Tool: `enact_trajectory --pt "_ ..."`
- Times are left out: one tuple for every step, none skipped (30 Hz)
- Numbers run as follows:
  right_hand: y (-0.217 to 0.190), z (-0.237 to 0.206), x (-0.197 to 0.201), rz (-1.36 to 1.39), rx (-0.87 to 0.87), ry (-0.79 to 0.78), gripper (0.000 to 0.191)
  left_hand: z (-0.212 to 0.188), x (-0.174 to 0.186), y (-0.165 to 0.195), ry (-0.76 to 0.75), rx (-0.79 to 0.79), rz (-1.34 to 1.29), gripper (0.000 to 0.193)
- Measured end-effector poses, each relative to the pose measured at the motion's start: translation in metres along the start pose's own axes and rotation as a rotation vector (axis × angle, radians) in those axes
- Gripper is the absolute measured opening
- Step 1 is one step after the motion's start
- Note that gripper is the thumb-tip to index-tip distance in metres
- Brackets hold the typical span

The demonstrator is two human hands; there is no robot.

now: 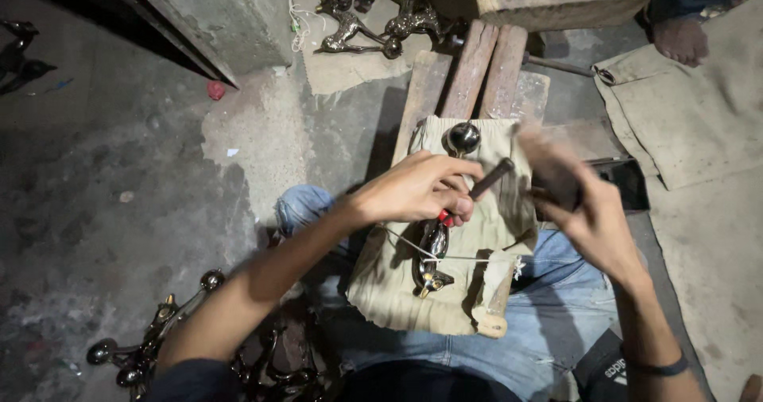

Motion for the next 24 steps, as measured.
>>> enact_trajectory --pt "-0.005 0.004 0.007 -0.078 0.064 0.124 0.082 -0.004 0.001 -0.001 0.015 0.012 -0.026 0.041" --pt "-0.012 0.007 0.014 -0.153 0.134 0.241 0.087 -0.008 0.001 -0.002 0.035 0.027 -0.053 0.037" --pt "0.003 0.014 0.015 0.086 -0.085 0.226 0.080 -0.009 0.003 -0.003 0.089 0.033 -0.098 0.038" --pt "0.016 0.017 0.010 0.326 -0.308 0.201 0.074 -0.012 0.004 -0.005 0.139 0.041 -0.144 0.040" --pt "0.028 0.017 0.004 0.566 -0.531 0.170 0.068 -0.014 0.004 -0.007 0.188 0.049 -0.190 0.042" --pt "0.009 0.031 0.007 0.410 -0.286 0.016 0.069 -0.014 0.005 -0.008 0.206 0.046 -0.204 0.042" --pt "-0.011 0.038 0.008 0.248 -0.043 -0.135 0.071 -0.015 0.004 -0.009 0.223 0.045 -0.222 0.042" --pt "-0.028 0.040 0.005 0.085 0.199 -0.286 0.073 -0.017 0.003 -0.010 0.242 0.047 -0.244 0.042" --pt "-0.026 0.047 0.006 0.079 0.141 -0.276 0.073 -0.018 0.004 -0.011 0.257 0.041 -0.226 0.039" --pt "-0.023 0.053 0.006 0.074 0.082 -0.263 0.073 -0.019 0.004 -0.011 0.269 0.037 -0.206 0.036" --pt "-0.019 0.058 0.008 0.068 0.021 -0.251 0.074 -0.020 0.004 -0.012 0.281 0.032 -0.188 0.033" --pt "-0.023 0.063 0.005 0.091 0.083 -0.270 0.074 -0.021 0.004 -0.013 0.292 0.043 -0.210 0.032" --pt "-0.028 0.068 0.004 0.114 0.146 -0.288 0.075 -0.021 0.003 -0.015 0.304 0.054 -0.231 0.030" --pt "-0.032 0.073 0.002 0.138 0.208 -0.306 0.076 -0.022 0.003 -0.016 0.315 0.065 -0.252 0.029" --pt "-0.026 0.079 -0.004 0.097 0.142 -0.378 0.075 -0.023 0.003 -0.018 0.347 0.087 -0.240 0.028" --pt "-0.021 0.086 -0.010 0.055 0.079 -0.448 0.075 -0.026 0.004 -0.021 0.380 0.107 -0.227 0.028" --pt "-0.016 0.090 -0.015 0.013 0.015 -0.520 0.074 -0.030 0.005 -0.024 0.413 0.128 -0.215 0.028" --pt "-0.021 0.097 -0.013 0.083 0.066 -0.481 0.072 -0.032 0.005 -0.026 0.431 0.134 -0.210 0.026" --pt "-0.026 0.104 -0.011 0.151 0.119 -0.440 0.071 -0.034 0.004 -0.028 0.449 0.137 -0.203 0.025" --pt "-0.032 0.110 -0.009 0.220 0.173 -0.399 0.069 -0.037 0.005 -0.031 0.468 0.141 -0.196 0.024" --pt "-0.031 0.114 -0.018 0.071 0.178 -0.533 0.072 -0.039 0.003 -0.034 0.484 0.120 -0.255 0.024" --pt "-0.030 0.120 -0.024 -0.085 0.185 -0.659 0.076 -0.038 0.003 -0.036 0.500 0.092 -0.308 0.023" --pt "-0.027 0.121 -0.031 -0.241 0.188 -0.784 0.080 -0.038 0.003 -0.039 0.516 0.065 -0.363 0.023" --pt "-0.032 0.130 -0.027 -0.169 0.203 -0.683 0.077 -0.039 0.000 -0.042 0.515 0.068 -0.378 0.022"
Point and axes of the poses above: each hand's wrist, its own z-axis towards the middle knuckle, its own x-axis out of the back of the hand, y = z × x, the point moved 7 cm from there along z, towards the middle knuckle
